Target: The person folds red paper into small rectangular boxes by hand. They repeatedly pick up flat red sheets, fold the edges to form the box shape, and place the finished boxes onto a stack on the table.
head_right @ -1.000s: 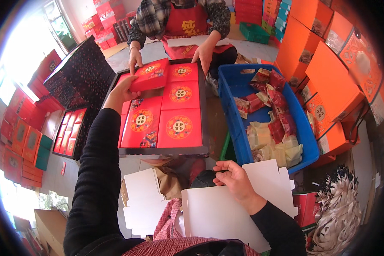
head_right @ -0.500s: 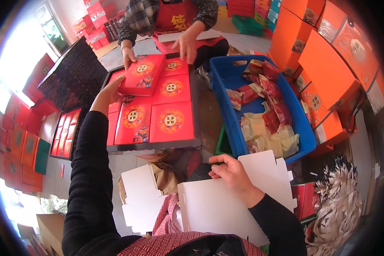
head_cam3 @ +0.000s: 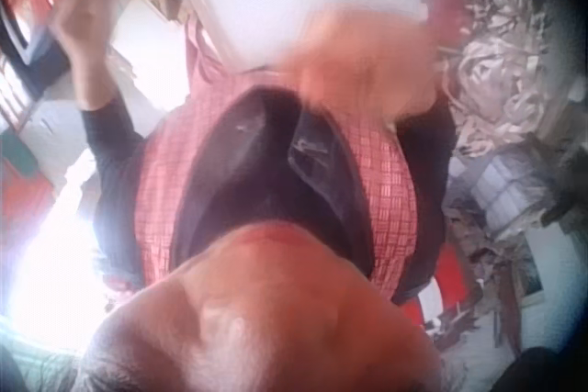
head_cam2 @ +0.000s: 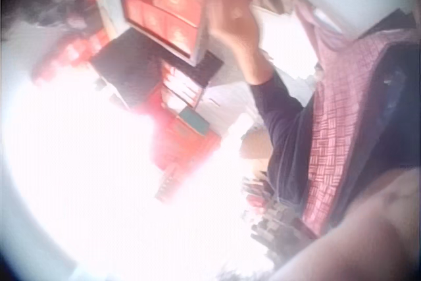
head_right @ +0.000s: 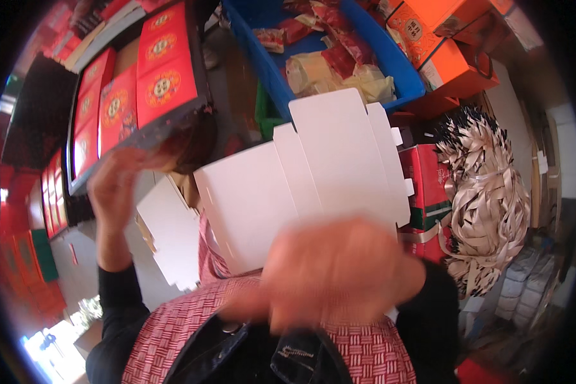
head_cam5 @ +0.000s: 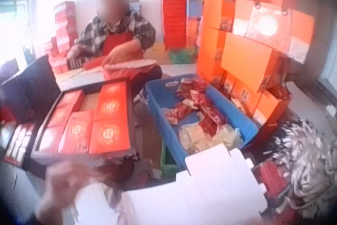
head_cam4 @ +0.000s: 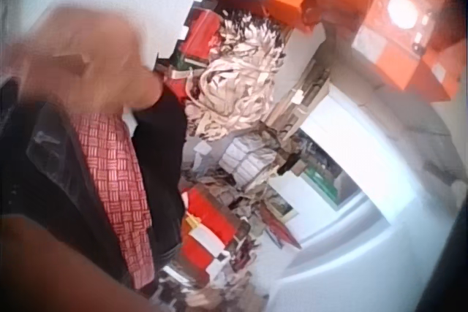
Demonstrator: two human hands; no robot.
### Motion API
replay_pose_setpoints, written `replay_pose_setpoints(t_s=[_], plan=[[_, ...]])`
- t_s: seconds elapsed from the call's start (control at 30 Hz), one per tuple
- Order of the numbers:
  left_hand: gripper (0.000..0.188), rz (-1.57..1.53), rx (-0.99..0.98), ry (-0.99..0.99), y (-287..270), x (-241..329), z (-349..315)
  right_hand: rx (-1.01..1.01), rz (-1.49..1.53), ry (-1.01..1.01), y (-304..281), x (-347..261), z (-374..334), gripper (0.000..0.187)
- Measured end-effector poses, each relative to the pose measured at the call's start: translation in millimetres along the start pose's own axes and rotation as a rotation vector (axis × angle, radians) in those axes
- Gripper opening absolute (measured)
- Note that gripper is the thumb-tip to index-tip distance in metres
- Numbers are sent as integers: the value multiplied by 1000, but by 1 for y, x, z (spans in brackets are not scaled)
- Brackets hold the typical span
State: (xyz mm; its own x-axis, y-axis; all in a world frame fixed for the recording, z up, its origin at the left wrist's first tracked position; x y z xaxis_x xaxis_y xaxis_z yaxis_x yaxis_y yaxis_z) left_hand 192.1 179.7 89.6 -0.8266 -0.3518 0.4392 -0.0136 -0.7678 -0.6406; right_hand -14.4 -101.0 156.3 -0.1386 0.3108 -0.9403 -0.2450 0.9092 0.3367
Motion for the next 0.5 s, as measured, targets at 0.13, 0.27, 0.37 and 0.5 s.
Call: replay_pose_setpoints(t_s=[0.13,0.27,0.37,0.5], plan=[[20,-422,120,-756,59,33,-102,-362,229,-442,46,3,7,19],[27,-916,101,-1295,62,69,-115,264,-940,-400,47,51,-2,42],[28,-1168,66,-1273,66,74,-115,295,-1373,-197,58,124,31,43],[26,-1034,56,-1191,61,91,-118,416,-1426,-25,67,176,38,38]])
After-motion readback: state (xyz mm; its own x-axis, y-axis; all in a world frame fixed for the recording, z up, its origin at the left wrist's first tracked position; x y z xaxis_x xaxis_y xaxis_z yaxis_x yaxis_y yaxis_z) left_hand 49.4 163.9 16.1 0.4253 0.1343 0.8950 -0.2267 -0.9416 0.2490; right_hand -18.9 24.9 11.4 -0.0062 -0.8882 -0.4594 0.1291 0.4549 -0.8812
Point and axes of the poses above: each hand's wrist, its own z-axis towards the middle knuckle, its own y-axis out of the palm, x = y × z, the point moved 1 cm from there along z, towards the middle knuckle, and after that the axes turned 10 degrees about x, right-handed, at the moved point
